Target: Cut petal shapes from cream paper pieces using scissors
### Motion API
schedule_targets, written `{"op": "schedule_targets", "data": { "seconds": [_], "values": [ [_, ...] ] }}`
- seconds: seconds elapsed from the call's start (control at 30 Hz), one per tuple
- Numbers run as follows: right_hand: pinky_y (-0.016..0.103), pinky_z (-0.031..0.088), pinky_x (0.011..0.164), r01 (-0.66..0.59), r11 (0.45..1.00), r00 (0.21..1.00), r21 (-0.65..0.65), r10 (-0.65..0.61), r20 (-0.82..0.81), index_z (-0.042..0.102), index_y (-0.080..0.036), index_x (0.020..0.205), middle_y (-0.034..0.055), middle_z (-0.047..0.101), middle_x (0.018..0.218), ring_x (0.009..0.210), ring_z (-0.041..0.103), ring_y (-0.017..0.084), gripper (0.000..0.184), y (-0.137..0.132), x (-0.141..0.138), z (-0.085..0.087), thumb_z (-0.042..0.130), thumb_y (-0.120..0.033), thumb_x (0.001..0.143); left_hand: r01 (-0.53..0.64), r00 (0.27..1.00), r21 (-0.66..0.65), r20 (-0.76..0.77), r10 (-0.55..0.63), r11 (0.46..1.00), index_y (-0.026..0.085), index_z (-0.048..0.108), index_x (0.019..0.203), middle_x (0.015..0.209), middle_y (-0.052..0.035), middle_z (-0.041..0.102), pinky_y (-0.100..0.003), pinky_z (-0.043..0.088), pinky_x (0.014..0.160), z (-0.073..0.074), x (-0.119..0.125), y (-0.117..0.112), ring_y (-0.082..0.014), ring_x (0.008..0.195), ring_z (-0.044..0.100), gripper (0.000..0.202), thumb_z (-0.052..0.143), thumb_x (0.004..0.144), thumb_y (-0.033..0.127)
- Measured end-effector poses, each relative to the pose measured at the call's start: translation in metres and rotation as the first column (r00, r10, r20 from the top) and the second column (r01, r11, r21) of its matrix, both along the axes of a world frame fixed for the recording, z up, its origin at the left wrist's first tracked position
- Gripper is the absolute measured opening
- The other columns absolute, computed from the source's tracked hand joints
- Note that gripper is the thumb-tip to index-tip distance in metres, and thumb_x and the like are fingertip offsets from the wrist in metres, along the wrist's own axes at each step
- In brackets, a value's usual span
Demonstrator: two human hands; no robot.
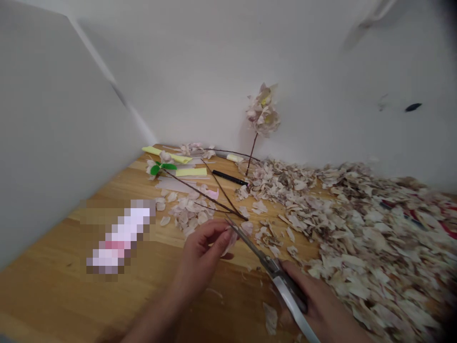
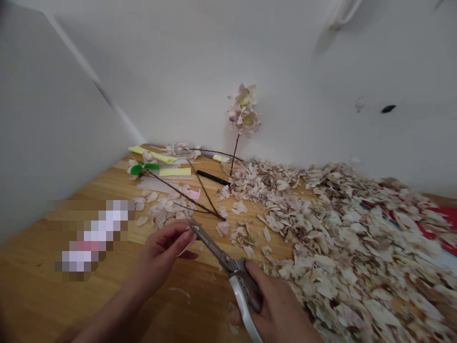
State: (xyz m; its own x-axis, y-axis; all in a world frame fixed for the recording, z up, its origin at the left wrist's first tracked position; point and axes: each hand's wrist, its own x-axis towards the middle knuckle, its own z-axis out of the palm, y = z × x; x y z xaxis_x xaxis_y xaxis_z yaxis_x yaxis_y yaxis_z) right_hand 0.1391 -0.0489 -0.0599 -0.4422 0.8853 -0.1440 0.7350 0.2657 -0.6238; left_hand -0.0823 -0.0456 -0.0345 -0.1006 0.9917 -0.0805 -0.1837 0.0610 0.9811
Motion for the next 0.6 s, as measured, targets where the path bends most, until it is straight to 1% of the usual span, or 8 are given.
{"op": "schedule_targets", "data": {
  "seconds": [0.1,0.2,0.3,0.43,0.5,0.6],
  "values": [
    [0.026,0.043,0.049,0.02,1.0,1.0,-0.01,-0.02,-0.005,0.058,-0.022,0.088,0.0,0.064,0.065,0.055,0.056,0.02,0.032,0.001,0.001,0.001,0.062,-0.04,0.062,0.023,1.0,-0.027,0.012,-0.023,0.999,0.018,0.065,0.078,0.087,-0.0027,0.059,-0.028,0.058,0.057,0.002,-0.003,0.0,-0.017,0.079,0.06,0.017,0.061,0.073,0.034],
    [0.026,0.042,0.048,0.031,0.999,0.999,-0.02,-0.031,0.02,0.058,-0.023,0.084,-0.0002,0.064,0.063,0.055,0.057,0.021,0.031,0.002,0.002,0.003,0.064,-0.039,0.059,0.065,0.998,-0.05,0.024,-0.064,0.997,0.018,0.065,0.079,0.085,-0.0034,0.061,-0.028,0.057,0.057,0.004,-0.006,-0.001,-0.0182,0.081,0.06,0.017,0.062,0.073,0.033],
    [0.025,0.039,0.045,0.014,1.0,0.999,-0.028,-0.012,0.047,0.056,-0.025,0.076,-0.0024,0.06,0.055,0.051,0.055,0.02,0.023,0.004,0.003,0.003,0.063,-0.039,0.06,0.113,0.993,-0.05,0.032,-0.111,0.992,0.019,0.066,0.076,0.084,-0.0026,0.061,-0.028,0.057,0.059,0.006,-0.012,0.001,-0.0166,0.08,0.059,0.014,0.062,0.073,0.032],
    [0.024,0.038,0.044,0.019,0.999,0.999,0.046,-0.021,0.034,0.057,-0.026,0.072,-0.0037,0.06,0.054,0.049,0.055,0.018,0.016,0.005,0.006,0.002,0.063,-0.034,0.059,0.175,0.984,-0.041,0.048,-0.173,0.984,0.019,0.066,0.074,0.082,-0.0015,0.058,-0.028,0.057,0.059,0.006,-0.019,0.001,-0.0135,0.074,0.056,0.011,0.063,0.073,0.029],
    [0.023,0.038,0.044,0.034,0.996,0.999,0.084,-0.034,0.003,0.059,-0.027,0.075,-0.0049,0.061,0.054,0.047,0.054,0.017,0.019,0.006,0.008,0.002,0.064,-0.031,0.057,0.209,0.976,-0.036,0.062,-0.207,0.977,0.018,0.067,0.072,0.083,-0.0019,0.057,-0.027,0.057,0.058,0.007,-0.022,0.001,-0.0137,0.074,0.055,0.011,0.063,0.072,0.028],
    [0.022,0.037,0.041,0.025,0.996,0.999,0.087,-0.023,-0.023,0.06,-0.028,0.073,-0.0066,0.06,0.05,0.044,0.053,0.015,0.02,0.007,0.009,0.004,0.066,-0.029,0.053,0.238,0.969,-0.037,0.075,-0.235,0.97,0.018,0.066,0.069,0.084,-0.0029,0.057,-0.027,0.056,0.058,0.008,-0.025,0.001,-0.0143,0.074,0.055,0.011,0.064,0.072,0.028]
  ]
}}
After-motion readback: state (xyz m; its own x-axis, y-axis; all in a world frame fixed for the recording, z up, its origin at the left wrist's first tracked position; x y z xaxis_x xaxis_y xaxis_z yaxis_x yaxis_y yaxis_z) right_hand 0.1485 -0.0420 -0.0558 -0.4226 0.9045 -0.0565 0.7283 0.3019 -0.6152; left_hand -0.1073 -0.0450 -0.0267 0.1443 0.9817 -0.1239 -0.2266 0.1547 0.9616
